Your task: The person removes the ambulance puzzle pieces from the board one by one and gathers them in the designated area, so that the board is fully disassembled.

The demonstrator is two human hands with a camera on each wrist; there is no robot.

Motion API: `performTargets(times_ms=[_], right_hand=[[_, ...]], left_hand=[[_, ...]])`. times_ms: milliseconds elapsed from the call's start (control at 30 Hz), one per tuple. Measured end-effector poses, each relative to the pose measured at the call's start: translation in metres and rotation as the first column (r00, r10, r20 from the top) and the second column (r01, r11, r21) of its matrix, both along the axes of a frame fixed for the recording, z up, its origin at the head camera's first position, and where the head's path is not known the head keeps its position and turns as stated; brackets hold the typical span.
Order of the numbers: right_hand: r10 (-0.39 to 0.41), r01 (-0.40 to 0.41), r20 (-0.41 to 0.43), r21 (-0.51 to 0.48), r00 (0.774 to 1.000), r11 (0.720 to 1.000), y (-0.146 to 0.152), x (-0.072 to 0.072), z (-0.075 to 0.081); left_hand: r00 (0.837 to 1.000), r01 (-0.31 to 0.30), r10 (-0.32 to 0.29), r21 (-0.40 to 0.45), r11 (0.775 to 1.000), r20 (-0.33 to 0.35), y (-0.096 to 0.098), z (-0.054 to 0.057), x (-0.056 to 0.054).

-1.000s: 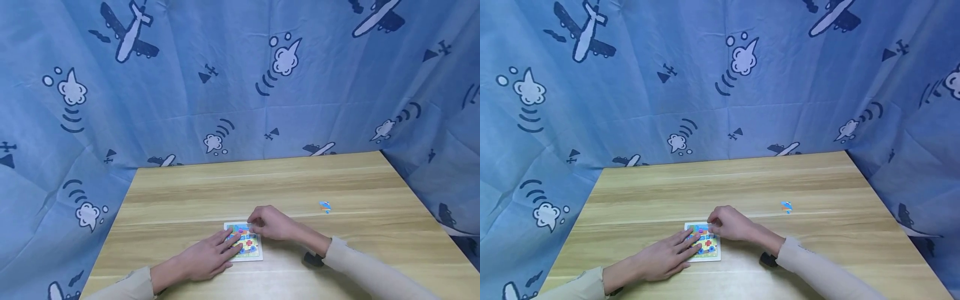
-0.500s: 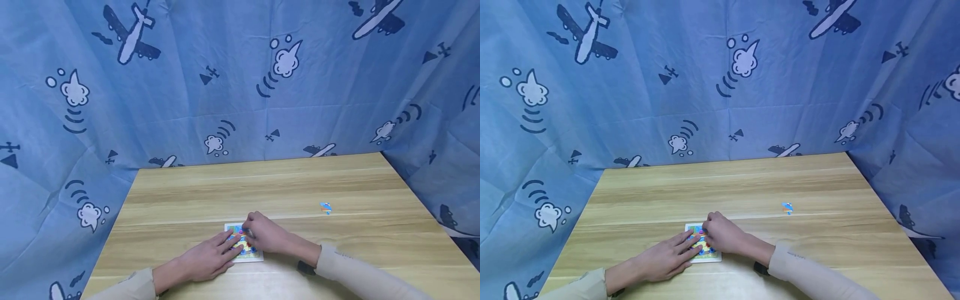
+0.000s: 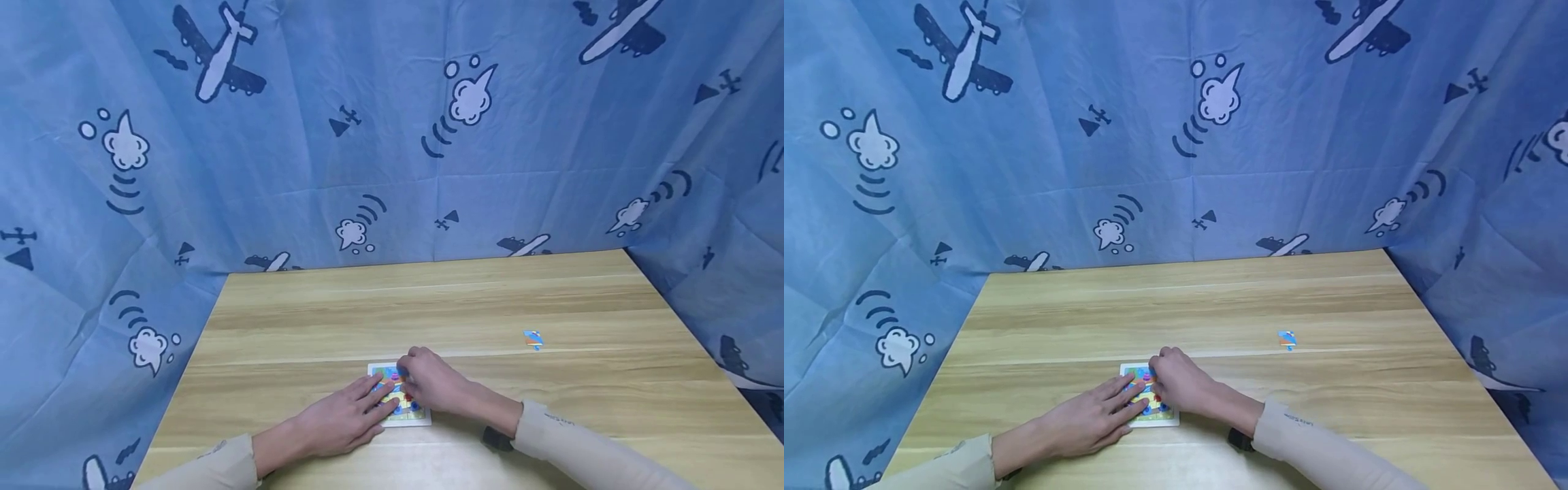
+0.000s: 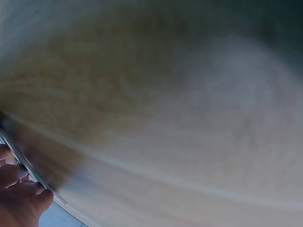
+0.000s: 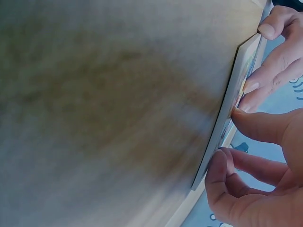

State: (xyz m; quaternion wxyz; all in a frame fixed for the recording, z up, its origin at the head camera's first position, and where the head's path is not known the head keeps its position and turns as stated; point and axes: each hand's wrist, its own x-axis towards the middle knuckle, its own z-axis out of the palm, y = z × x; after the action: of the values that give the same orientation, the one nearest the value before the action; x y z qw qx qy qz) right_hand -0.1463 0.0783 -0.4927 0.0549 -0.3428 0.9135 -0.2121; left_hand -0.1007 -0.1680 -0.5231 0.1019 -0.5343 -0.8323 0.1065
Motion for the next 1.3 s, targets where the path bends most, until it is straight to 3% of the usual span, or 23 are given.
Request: performTargets(times_ms=[600,800,967,1100,1300], right_hand=[[-0.022,0.022,-0.015,-0.005,1.000,1.000,-0.001,0.001,-0.003],[-0.043,0.042,-0.018,-0.044,0.999,0.998,0.000,0.002,-0.003],[-0.050,0.046,-0.027,-0.142,0.998,0.989,0.002,0.000,-0.003],[-0.062,0.074,0.065,-0.214,0.996,0.974,0.005,-0.004,-0.001],[-0.088,0.141,0.216,-0.242,0.972,0.960,0.008,-0.012,0.003]], left_hand=[[0.999,0.001,-0.003,-0.034,0.999,-0.049,0.002,0.001,0.003],[0.999,-0.004,0.003,-0.037,0.999,-0.041,0.002,0.000,0.004],[1.000,-0.017,0.016,-0.028,0.999,-0.013,0.002,0.000,0.004],[1.000,-0.020,0.021,-0.030,0.999,0.011,0.002,0.001,0.004],[0.997,-0.033,0.036,-0.048,0.998,0.063,-0.001,0.001,0.002]])
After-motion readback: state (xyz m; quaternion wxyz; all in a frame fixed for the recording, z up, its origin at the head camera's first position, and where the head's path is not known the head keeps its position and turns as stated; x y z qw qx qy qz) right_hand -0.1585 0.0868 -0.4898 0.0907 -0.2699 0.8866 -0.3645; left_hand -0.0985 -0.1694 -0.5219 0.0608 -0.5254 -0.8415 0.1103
